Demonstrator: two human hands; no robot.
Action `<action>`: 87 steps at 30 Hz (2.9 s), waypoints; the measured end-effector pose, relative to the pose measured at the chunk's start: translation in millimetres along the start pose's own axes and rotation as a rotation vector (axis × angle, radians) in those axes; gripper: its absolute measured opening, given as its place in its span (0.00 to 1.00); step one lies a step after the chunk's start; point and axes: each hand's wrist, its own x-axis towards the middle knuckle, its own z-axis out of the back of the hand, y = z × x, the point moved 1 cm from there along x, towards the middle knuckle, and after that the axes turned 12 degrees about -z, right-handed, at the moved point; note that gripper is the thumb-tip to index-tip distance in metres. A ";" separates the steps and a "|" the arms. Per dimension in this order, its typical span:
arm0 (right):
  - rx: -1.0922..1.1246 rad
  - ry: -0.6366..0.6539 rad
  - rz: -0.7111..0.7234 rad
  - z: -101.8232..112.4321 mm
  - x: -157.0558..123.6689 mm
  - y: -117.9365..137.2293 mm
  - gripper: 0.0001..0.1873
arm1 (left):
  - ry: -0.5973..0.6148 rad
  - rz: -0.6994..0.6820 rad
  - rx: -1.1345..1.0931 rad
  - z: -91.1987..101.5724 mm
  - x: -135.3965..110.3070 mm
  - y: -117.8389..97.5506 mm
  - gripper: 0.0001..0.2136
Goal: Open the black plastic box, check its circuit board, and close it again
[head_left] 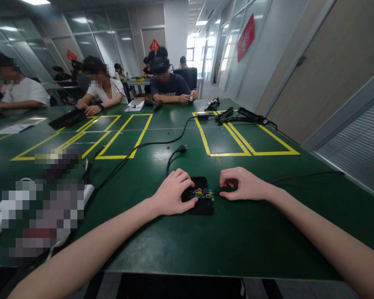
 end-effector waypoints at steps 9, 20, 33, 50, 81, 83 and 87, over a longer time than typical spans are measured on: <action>-0.005 -0.019 0.072 -9.1 1.7 12.5 0.12 | -0.027 0.028 -0.004 -1.2 -0.5 0.4 0.11; -0.092 -0.094 0.090 -16.4 5.0 13.6 0.11 | -0.096 0.047 -0.033 -5.3 -1.0 4.7 0.12; -0.043 -0.121 0.091 -21.2 6.1 21.4 0.06 | -0.148 0.024 -0.186 -4.3 -3.1 8.9 0.20; 0.145 -0.047 -0.004 -32.3 12.6 32.2 0.10 | -0.145 0.118 -0.246 -4.2 -1.2 11.1 0.05; 0.280 -0.006 -0.008 -31.8 11.7 29.1 0.10 | -0.144 0.148 -0.201 -5.9 -2.1 11.3 0.04; 0.266 -0.009 -0.001 -32.5 11.7 28.6 0.10 | -0.147 0.144 -0.198 -6.0 -1.8 11.4 0.04; 0.202 -0.063 0.000 -34.1 11.2 24.6 0.08 | -0.160 0.134 -0.175 -7.1 -1.6 12.3 0.04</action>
